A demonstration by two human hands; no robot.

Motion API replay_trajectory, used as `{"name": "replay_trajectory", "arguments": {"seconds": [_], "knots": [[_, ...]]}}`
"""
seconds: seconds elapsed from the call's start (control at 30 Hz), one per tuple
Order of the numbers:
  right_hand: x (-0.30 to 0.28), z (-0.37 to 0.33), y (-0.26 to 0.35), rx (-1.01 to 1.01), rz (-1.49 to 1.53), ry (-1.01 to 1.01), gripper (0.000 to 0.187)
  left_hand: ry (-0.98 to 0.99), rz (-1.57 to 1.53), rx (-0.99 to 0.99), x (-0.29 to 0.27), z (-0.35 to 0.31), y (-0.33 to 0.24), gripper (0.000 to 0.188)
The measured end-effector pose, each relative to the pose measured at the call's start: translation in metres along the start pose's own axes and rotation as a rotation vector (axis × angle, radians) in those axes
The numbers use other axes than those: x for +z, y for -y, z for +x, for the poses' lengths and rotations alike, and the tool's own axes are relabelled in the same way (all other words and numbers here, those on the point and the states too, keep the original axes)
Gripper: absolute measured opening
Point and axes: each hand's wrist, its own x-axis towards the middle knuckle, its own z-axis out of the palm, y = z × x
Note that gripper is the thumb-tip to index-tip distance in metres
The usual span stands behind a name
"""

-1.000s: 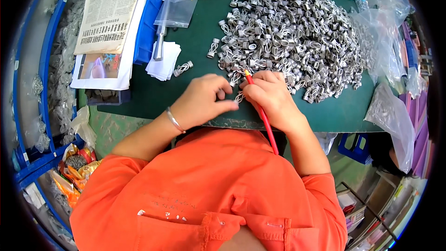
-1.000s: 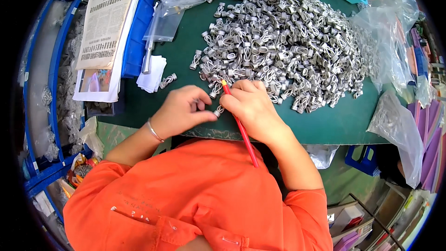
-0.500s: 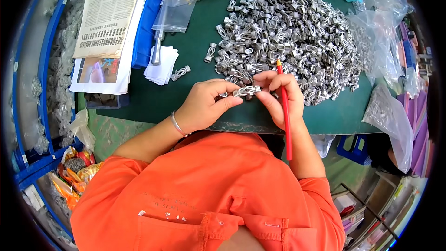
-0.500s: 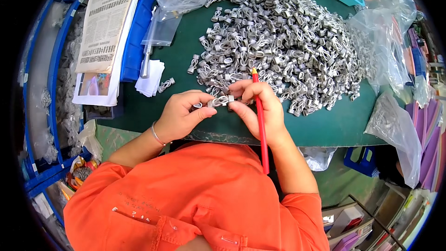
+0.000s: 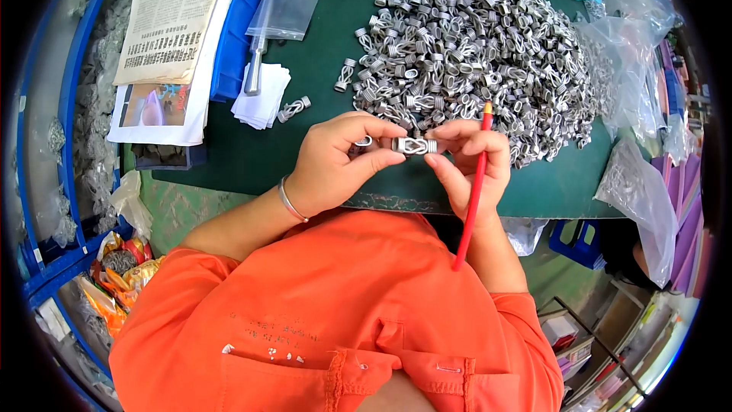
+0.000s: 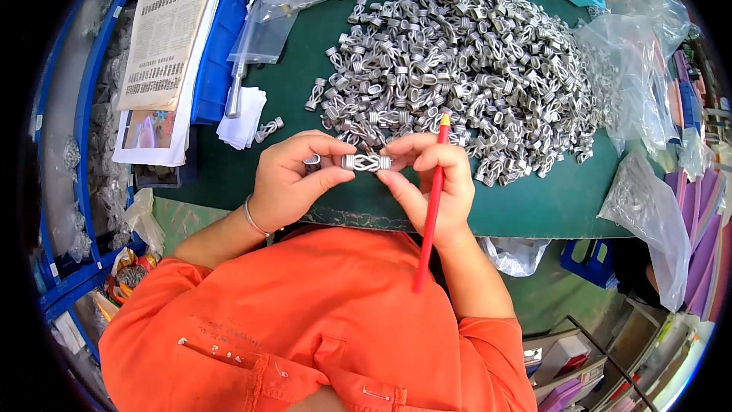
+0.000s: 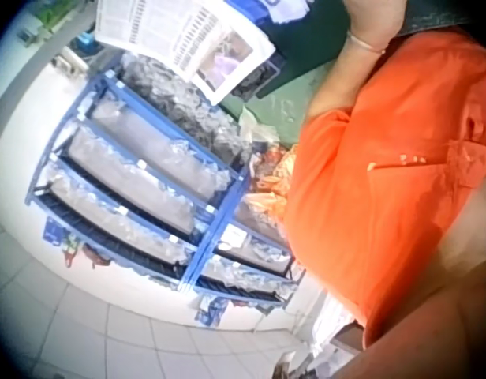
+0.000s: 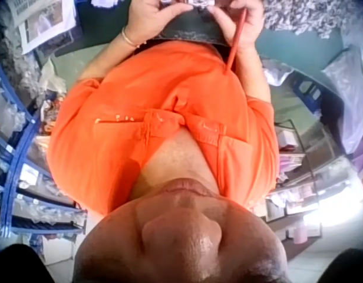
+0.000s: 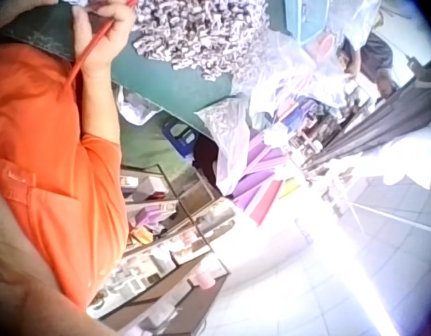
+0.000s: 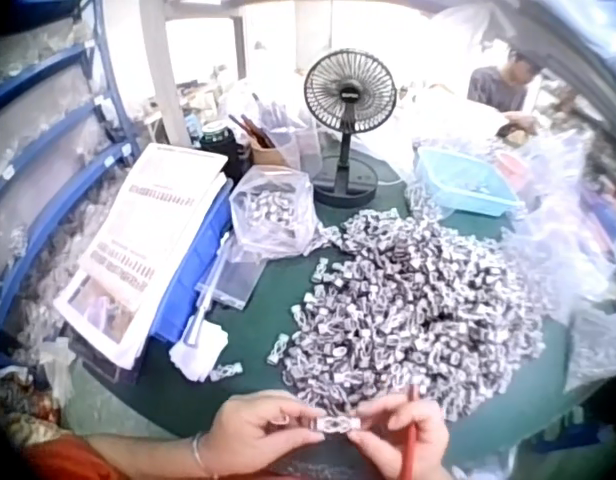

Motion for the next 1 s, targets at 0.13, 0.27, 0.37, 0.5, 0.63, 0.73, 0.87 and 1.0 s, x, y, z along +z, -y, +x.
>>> {"name": "replay_trajectory", "arguments": {"seconds": [0.13, 0.27, 0.37, 0.5, 0.63, 0.73, 0.87, 1.0], "knots": [[0.005, 0.004, 0.005, -0.199, -0.175, 0.016, 0.045, 0.075, -0.376, -0.485, 0.000, 0.002, -0.002, 0.021], [0.009, 0.007, 0.008, -0.267, -0.229, 0.055, 0.044, 0.128, -0.657, -0.580, 0.005, -0.001, 0.007, 0.024], [0.005, 0.011, 0.010, -0.275, -0.337, 0.064, 0.037, 0.026, -1.069, -0.815, 0.003, 0.006, -0.001, 0.028], [-0.013, 0.031, 0.006, -0.334, -0.839, 0.001, 0.022, 0.104, -1.228, -0.685, -0.011, 0.004, 0.022, 0.015], [-0.016, 0.047, 0.003, -0.373, -1.078, 0.151, 0.022, -0.011, -0.779, -0.700, -0.003, 0.009, 0.008, 0.010], [-0.016, 0.049, 0.000, -0.457, -1.158, 0.190, 0.023, -0.029, -0.651, -0.647, 0.002, 0.009, 0.004, 0.018], [-0.010, 0.032, 0.006, -0.063, -0.549, 0.093, 0.021, -0.050, -0.506, -0.534, 0.006, 0.011, -0.002, 0.030], [-0.001, 0.020, 0.015, 0.261, -0.022, 0.039, 0.017, -0.015, -0.530, -0.504, 0.005, 0.009, 0.002, 0.025]]}}
